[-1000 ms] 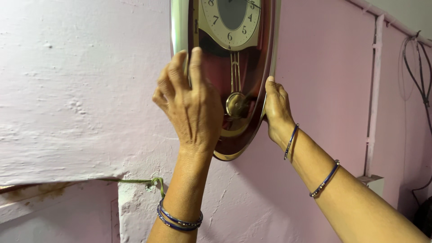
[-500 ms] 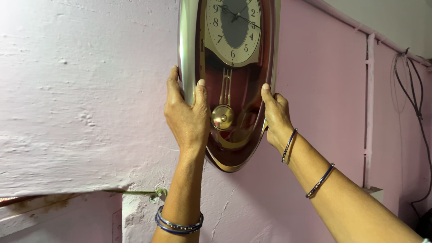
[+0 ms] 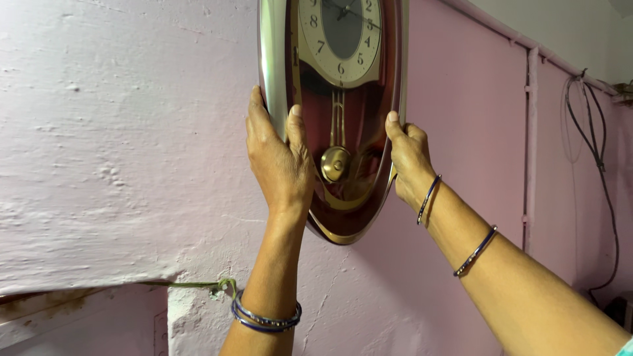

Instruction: The person removes a wall clock from a pink wall, wipes its front and back with a cloth, opens the battery compartment, and handles batteries and a small packet. The person also moves remote controls and other small items on a nearby table while holding the clock.

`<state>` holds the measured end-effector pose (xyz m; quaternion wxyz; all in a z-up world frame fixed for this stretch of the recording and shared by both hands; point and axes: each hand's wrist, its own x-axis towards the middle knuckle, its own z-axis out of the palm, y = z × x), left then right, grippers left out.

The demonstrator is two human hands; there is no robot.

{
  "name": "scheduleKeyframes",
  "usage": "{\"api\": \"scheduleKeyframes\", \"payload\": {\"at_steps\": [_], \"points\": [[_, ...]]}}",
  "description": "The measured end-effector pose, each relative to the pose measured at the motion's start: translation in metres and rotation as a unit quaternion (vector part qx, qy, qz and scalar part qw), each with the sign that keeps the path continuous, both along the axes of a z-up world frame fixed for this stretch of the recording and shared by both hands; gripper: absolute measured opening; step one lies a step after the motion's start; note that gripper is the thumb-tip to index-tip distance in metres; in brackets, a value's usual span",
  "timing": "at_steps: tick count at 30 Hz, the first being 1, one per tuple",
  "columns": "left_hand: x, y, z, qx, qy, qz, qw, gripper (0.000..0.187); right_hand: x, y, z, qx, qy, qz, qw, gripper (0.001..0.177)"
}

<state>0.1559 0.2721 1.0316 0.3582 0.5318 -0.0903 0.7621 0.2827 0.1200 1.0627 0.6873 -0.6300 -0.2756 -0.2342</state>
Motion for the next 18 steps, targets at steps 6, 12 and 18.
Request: {"api": "scheduleKeyframes", "payload": {"at_steps": [6,12,18], "points": [[-0.005,-0.013,0.001,0.021,-0.017,0.0,1.0,0.059,0.0,-0.014,0.002,0.01,-0.006,-0.013,1.0,0.043],[-0.007,-0.034,-0.013,-0.004,0.029,-0.074,0.997,0.06,-0.004,-0.044,-0.012,0.004,-0.023,0.021,1.0,0.038],[0.002,-0.06,-0.028,0.025,0.003,-0.096,0.995,0.057,-0.007,-0.082,-0.015,-0.009,-0.019,-0.01,1.0,0.048]]}}
